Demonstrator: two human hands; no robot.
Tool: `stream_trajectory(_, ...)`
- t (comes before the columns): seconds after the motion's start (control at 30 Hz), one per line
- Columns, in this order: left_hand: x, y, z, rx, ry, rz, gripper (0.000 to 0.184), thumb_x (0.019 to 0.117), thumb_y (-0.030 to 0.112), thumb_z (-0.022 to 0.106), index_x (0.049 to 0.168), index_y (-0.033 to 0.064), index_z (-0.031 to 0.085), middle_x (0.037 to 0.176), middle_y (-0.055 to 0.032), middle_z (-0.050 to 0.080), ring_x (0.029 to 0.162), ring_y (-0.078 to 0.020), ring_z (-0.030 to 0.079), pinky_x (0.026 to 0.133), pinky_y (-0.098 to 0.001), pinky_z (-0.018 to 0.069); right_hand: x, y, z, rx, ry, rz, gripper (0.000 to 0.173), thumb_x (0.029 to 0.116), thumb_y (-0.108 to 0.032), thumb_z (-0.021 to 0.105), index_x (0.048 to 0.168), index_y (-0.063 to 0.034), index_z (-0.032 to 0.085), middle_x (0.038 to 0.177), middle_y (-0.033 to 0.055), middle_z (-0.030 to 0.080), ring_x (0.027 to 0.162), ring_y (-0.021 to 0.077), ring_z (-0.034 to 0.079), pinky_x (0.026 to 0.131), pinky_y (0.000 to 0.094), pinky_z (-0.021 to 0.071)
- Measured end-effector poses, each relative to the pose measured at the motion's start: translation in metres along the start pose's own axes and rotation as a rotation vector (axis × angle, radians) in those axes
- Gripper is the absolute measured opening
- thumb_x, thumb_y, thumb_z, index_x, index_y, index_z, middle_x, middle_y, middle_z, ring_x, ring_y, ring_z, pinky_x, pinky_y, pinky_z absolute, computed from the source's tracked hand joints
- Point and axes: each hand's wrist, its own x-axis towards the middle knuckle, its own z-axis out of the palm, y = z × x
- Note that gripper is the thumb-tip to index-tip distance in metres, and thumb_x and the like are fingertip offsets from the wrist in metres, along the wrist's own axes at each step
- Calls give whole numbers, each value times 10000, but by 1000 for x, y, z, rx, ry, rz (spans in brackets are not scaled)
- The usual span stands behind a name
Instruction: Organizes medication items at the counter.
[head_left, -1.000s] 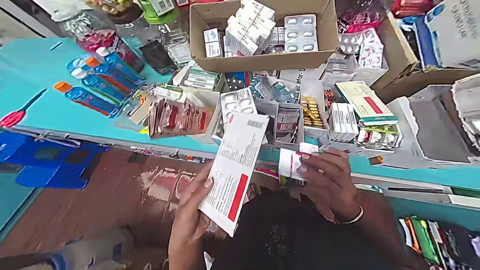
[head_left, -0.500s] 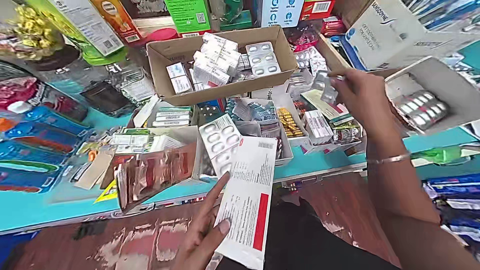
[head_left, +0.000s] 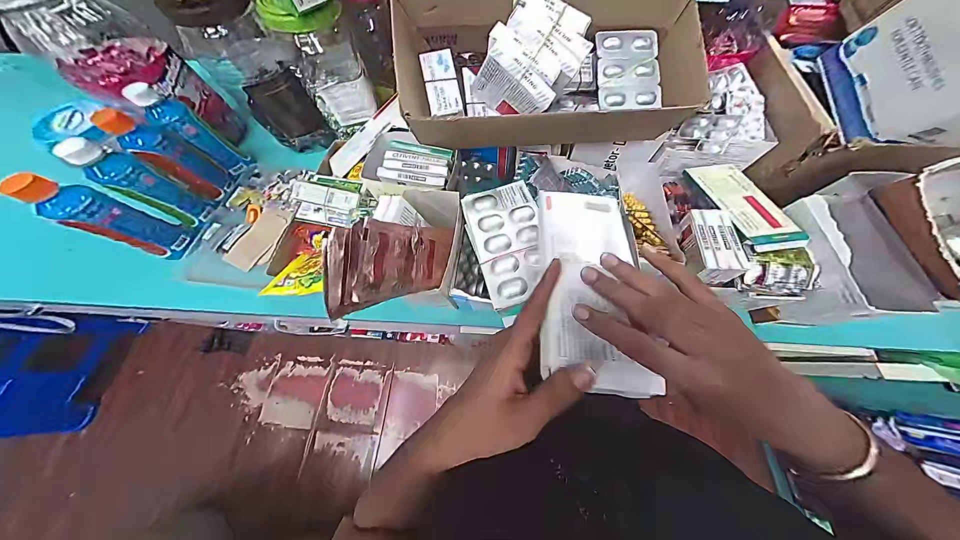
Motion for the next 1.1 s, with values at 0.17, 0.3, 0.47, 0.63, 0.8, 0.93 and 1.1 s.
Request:
stream_trajectory(0.17,6,-4,-3,932,226,202,809,905,722,566,1486,160,524,1346,-70,641,1093,-182,603,901,-345,492,-15,37,21,-98,250,-23,365,1044,-11,452,1339,-93,650,1389,162,638,1395,328,519,1184,495,403)
stream_trajectory(0.3,7,-24,-18,1426,274,148,388,1008,448,591,1364,309,662,1519,-94,529,1376,-412,464,1006,-623,360,-6,51,33,-120,165,49,439,970,57,531,1355,-113,656,1470,226,554,1425,411,466,1181,592,358)
stream_trajectory(0.47,-2,-17,-34,1517,285,79,324,1022,209,594,1327,252,697,1444,-68,605,1332,-334,543,971,-577,409,5,64,23,-44,90,171,645,803,115,629,1363,-201,669,1599,287,346,1504,502,268,1191,618,318)
stream_trajectory(0.63,-10,-16,-37,1572,351,5,411,1005,21,537,1364,176,660,1464,-100,588,1338,-324,559,985,-559,448,11,58,40,51,-10,219,717,735,199,666,1326,-206,703,1610,305,306,1475,475,349,1112,531,461)
stream_trajectory(0.8,-17,-15,-41,1465,364,-12,366,1036,93,525,1385,114,631,1462,-150,578,1333,-381,557,1005,-554,477,18,55,50,28,-72,199,615,824,153,618,1360,-145,668,1555,234,450,1461,443,395,1123,514,449)
stream_trajectory(0.93,-17,-22,-38,1364,331,18,499,1023,416,580,1403,95,617,1475,-210,543,1336,-411,544,1041,-570,470,11,50,46,-102,42,153,490,887,104,561,1311,-98,698,1441,197,590,1383,398,519,1080,481,494)
stream_trajectory(1.1,-37,-14,-25,1176,472,247,446,1012,399,628,1331,88,653,1392,-186,616,1341,-302,559,1119,-457,442,3,35,24,-36,305,148,352,980,-37,543,1317,-28,643,1392,188,626,1393,307,526,1138,406,462)
